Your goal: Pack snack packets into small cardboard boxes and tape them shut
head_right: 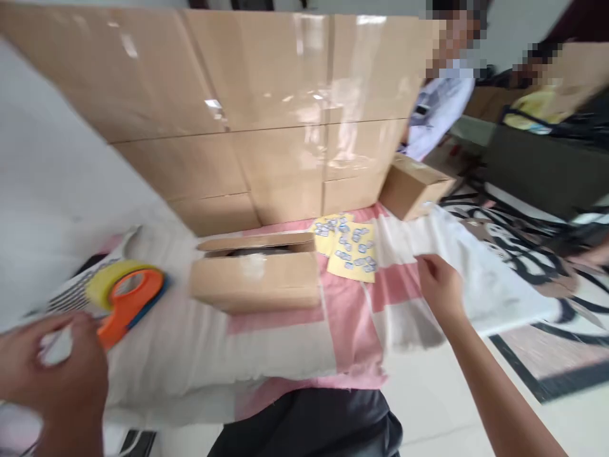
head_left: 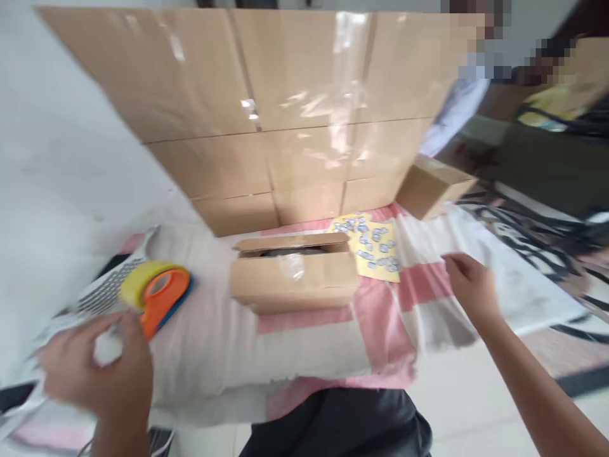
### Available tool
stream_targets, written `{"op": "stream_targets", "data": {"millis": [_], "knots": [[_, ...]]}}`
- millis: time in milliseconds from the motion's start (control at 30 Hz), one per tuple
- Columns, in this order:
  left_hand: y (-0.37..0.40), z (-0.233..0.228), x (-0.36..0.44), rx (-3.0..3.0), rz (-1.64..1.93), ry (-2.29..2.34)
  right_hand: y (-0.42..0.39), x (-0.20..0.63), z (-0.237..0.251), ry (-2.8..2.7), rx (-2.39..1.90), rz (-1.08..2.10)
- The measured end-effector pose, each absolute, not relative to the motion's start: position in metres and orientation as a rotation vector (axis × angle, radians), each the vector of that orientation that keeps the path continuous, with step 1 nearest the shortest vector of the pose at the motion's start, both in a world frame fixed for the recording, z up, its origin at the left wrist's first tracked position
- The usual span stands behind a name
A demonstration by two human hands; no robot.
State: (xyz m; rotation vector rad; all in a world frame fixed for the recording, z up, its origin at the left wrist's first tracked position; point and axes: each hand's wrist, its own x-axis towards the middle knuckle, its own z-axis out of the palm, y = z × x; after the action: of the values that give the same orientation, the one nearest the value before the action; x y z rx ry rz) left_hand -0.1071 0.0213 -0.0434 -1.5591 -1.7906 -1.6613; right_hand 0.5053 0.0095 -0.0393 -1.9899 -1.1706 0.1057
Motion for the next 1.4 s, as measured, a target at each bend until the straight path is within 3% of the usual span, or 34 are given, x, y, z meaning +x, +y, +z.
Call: {"op": "stream_targets", "data": {"millis": [133, 300, 433, 600, 833, 1000, 1167, 1400], "knots": [[0.051, -0.011, -0.144, -1.331, -1.416, -2.05, -0.056, 0.446, -0.075, -1.439, -1.933, 0.243], [0.073, -0.002, -0.162, -1.78, -1.076, -2.726, -0.083, 0.381, -0.088, -1.767, -1.572, 0.057], [0.063, -0.004, -0.147, -2.039, -1.012, -2.759, -0.084, 0.342, -0.073, -1.812, -1.371, 0.118], [0.041, -0.001, -0.125, -2.155, -0.799, -2.548, -0.071, 0.267, -0.052, -1.917, -0.892, 0.488], [-0.009, 0.008, -0.084, -1.827, -1.415, -2.564, 0.007, 0.141, -0.029, -1.775, -0.612, 1.379], [-0.046, 0.008, -0.061, -2.027, -1.705, -2.292, 0.036, 0.077, -0.021, -1.355, -0.424, 1.782], [-0.071, -0.019, -0.071, -1.536, -1.93, -2.379, 0.036, 0.053, -0.016, -1.185, -0.35, 1.903], [-0.075, -0.055, -0.063, -1.701, -1.987, -2.588, 0.032, 0.038, -0.031, -1.27, -0.534, 1.792]]}}
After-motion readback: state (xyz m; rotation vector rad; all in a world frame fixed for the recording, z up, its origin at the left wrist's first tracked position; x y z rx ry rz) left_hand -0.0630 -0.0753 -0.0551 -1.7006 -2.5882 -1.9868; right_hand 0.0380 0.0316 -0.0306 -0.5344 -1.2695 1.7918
